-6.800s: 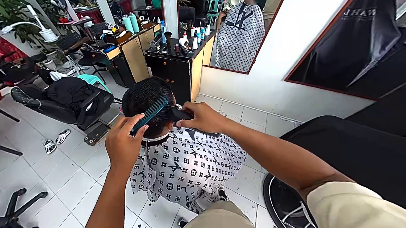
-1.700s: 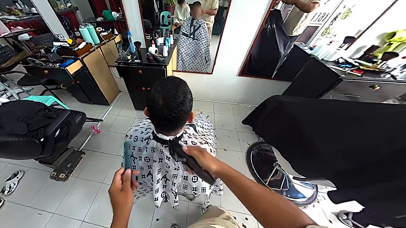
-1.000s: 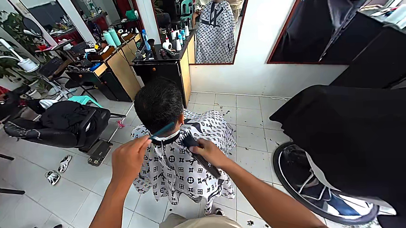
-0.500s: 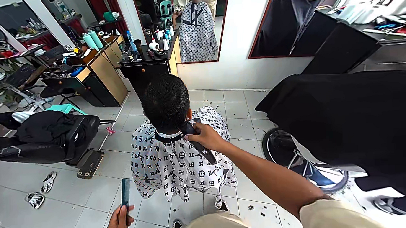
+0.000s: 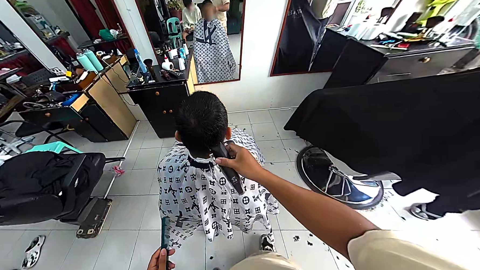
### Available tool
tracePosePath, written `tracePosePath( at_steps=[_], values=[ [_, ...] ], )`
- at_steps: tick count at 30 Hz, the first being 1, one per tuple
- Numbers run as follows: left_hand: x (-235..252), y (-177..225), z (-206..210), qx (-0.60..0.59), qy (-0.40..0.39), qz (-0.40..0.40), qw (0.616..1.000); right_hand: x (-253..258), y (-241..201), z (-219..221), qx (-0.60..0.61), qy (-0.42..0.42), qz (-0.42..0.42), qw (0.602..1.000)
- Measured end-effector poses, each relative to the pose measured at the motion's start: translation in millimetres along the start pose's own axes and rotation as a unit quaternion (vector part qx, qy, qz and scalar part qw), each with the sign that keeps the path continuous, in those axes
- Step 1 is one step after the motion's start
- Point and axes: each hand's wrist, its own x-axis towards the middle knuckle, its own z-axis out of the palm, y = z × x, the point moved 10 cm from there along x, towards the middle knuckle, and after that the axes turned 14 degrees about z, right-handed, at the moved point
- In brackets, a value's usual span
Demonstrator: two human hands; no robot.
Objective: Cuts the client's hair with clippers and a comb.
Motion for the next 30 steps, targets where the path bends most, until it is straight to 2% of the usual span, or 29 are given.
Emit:
tracePosePath(
  at_steps=[4,9,13,17,19,22,27,30],
  values=[
    [14,8,-6,-0.019,-0.012,0.028,0.999,4,25,11,-0.040,-0.001,0.081,0.996],
    [13,-2,-17,-0.043,-0.023,0.011,0.999,-6,0,18,0.033,0.048,0.024,0.998],
    [20,7,-31,-0.061,-0.030,0.014,0.998,-1,23,27,-0.015,0.046,0.095,0.994],
    [21,2,-43,-0.071,-0.037,0.000,0.997,-8,0,33,0.044,0.094,0.045,0.994],
    [20,0,-46,-0.071,-0.045,-0.002,0.996,-8,2,37,0.050,0.111,0.046,0.991],
    [19,1,-55,-0.071,-0.045,0.002,0.996,-4,25,48,0.047,0.083,0.108,0.990],
    [15,-9,-60,-0.092,-0.046,-0.023,0.994,-11,-7,47,0.115,0.111,0.030,0.987],
    [17,-6,-63,-0.096,-0.043,-0.027,0.994,-6,14,54,0.095,0.084,0.072,0.989]
  ],
)
